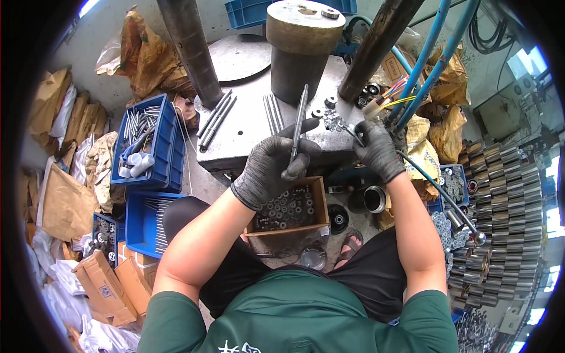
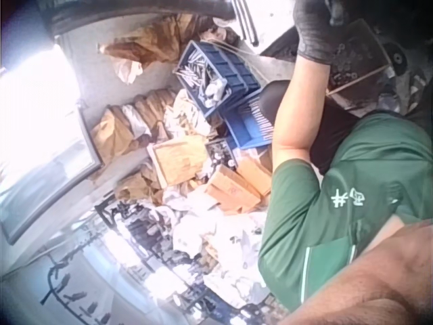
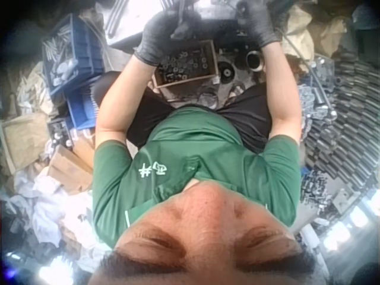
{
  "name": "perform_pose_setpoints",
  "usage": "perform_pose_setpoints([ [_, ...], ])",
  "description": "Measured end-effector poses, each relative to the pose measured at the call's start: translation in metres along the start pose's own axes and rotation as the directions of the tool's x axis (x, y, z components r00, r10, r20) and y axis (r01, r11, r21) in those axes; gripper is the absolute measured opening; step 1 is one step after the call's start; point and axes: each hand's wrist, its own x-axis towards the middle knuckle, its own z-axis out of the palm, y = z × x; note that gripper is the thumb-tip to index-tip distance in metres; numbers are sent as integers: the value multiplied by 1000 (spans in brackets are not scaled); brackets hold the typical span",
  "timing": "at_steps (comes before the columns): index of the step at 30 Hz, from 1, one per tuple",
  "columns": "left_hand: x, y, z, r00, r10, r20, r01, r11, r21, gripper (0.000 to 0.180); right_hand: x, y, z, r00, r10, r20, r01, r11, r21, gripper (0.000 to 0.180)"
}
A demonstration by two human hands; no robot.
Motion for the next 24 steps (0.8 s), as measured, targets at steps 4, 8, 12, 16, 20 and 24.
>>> perform_pose_setpoints([
  [4, -4, 2, 4, 999, 17, -36, -15, 999, 31, 67, -19, -19, -5, 995, -101, -22, 101, 995, 7, 23],
  [8, -2, -2, 17, 991, 6, -131, 9, 994, 113, 55, -22, -16, 0, 990, -130, -56, 129, 991, -17, 21],
  [12, -1, -13, 25, 956, 41, -291, 31, 971, 239, 41, -24, -13, 12, 991, 112, -71, -90, 961, 260, 16],
  [16, 2, -23, 11, 933, 48, -357, 102, 916, 388, 31, -26, -31, 15, 948, 311, 69, -222, 488, 844, 24],
  [20, 3, -32, 17, 896, 139, -423, 211, 704, 679, 22, -36, -78, -8, 910, 322, 261, -343, 230, 911, 33],
  [24, 6, -38, 20, 902, 159, -402, 236, 598, 766, 21, -43, -99, -8, 890, 301, 342, -346, -40, 937, 32],
])
